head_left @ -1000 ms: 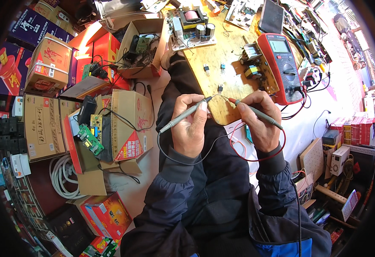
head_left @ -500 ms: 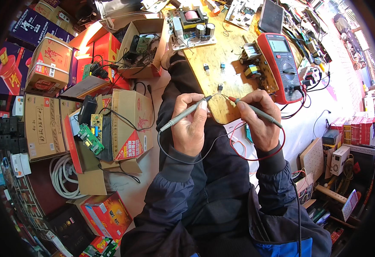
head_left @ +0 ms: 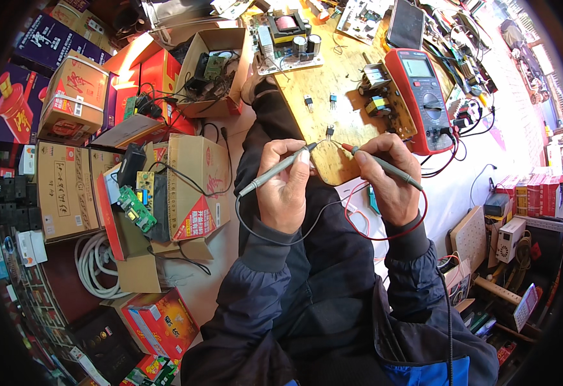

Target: The person sits on the floor and uses a multimeter to test several small electronic components and a circuit board. They place probes on component leads and board pads, then set the multimeter down and pick up a green circuit board to continue testing.

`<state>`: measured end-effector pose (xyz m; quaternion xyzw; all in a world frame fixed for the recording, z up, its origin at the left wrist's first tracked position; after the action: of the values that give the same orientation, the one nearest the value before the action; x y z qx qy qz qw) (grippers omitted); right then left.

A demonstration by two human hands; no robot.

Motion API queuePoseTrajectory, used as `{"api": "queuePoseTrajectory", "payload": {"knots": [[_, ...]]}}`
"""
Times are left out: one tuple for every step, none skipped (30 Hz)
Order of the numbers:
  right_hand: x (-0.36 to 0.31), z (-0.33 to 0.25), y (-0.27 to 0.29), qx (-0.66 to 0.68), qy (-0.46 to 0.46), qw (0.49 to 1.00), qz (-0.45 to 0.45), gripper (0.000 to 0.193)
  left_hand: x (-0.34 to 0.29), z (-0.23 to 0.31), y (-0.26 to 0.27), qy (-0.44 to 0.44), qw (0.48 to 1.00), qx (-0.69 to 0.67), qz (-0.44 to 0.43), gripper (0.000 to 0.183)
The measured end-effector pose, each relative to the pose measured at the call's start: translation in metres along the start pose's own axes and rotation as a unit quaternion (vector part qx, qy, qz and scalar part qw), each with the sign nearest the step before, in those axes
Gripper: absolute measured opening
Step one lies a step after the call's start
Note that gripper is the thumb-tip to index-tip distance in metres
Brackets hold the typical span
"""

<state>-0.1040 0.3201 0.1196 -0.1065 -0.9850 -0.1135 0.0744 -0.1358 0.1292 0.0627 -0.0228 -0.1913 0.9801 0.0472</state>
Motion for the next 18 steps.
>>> {"api": "queuePoseTrajectory", "payload": {"knots": [[0.000,0.000,0.000,0.002,-0.001,1.000,0.001,0.014,0.000,0.000,0.000,0.001,1.000,-0.001,0.000,0.019],[-0.001,0.001,0.000,0.003,-0.002,1.000,0.001,0.013,0.000,-0.001,0.000,0.002,1.000,-0.003,0.000,0.019],[-0.001,0.001,0.000,0.003,0.000,1.000,0.003,0.013,0.001,0.000,0.000,-0.001,1.000,0.003,0.001,0.019],[-0.001,0.002,0.000,0.002,0.001,1.000,0.003,0.013,0.001,0.001,0.000,-0.003,1.000,0.008,0.002,0.019],[-0.001,0.003,0.000,0.001,0.003,1.000,0.003,0.013,0.001,0.002,0.000,-0.004,1.000,0.013,0.003,0.019],[-0.001,0.004,0.000,0.005,0.007,1.000,0.005,0.013,0.000,0.005,0.001,-0.014,1.000,0.012,0.009,0.019],[-0.001,0.004,0.001,0.010,0.012,1.000,0.008,0.012,-0.002,0.009,0.002,-0.022,1.000,0.012,0.015,0.019],[-0.002,0.004,0.001,0.014,0.016,1.000,0.011,0.012,-0.004,0.013,0.003,-0.028,0.999,0.012,0.019,0.020],[-0.004,0.002,0.002,0.024,0.034,0.999,0.020,0.012,-0.007,0.016,0.003,-0.031,0.999,0.019,0.020,0.020],[-0.007,-0.001,0.003,0.035,0.051,0.998,0.028,0.011,-0.013,0.021,0.003,-0.032,0.999,0.027,0.022,0.021],[-0.010,-0.004,0.004,0.051,0.070,0.996,0.036,0.011,-0.017,0.027,0.004,-0.036,0.998,0.037,0.024,0.022],[-0.017,-0.007,0.006,0.039,0.075,0.996,0.035,0.012,-0.023,0.032,0.003,-0.043,0.998,0.038,0.012,0.023],[-0.024,-0.008,0.007,0.041,0.060,0.997,0.040,0.012,-0.028,0.036,0.001,-0.045,0.998,0.040,0.003,0.024],[-0.032,-0.008,0.008,0.045,0.044,0.997,0.049,0.013,-0.035,0.037,0.000,-0.030,0.998,0.054,0.001,0.026],[-0.039,-0.007,0.010,0.050,0.026,0.997,0.056,0.014,-0.042,0.038,-0.002,-0.011,0.998,0.065,0.000,0.027],[-0.042,-0.011,0.008,0.027,0.057,0.997,0.053,0.016,-0.046,0.039,-0.005,-0.013,0.997,0.077,-0.004,0.028],[-0.047,-0.013,0.009,0.000,0.057,0.997,0.045,0.018,-0.050,0.040,-0.008,-0.015,0.996,0.089,-0.005,0.029],[-0.050,-0.016,0.008,-0.005,0.077,0.996,0.045,0.020,-0.053,0.041,-0.011,-0.017,0.995,0.102,-0.007,0.030]]}}
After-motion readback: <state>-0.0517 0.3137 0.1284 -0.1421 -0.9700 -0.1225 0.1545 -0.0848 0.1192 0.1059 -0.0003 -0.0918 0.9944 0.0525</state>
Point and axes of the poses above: each hand's wrist, its own x-axis towards the middle knuckle, its own y-axis out of the back of the hand, z = x × y, the point moved 7 cm from there along x, towards the middle knuckle, and after that the axes turned 5 degrees about y, right-handed, at the moved point
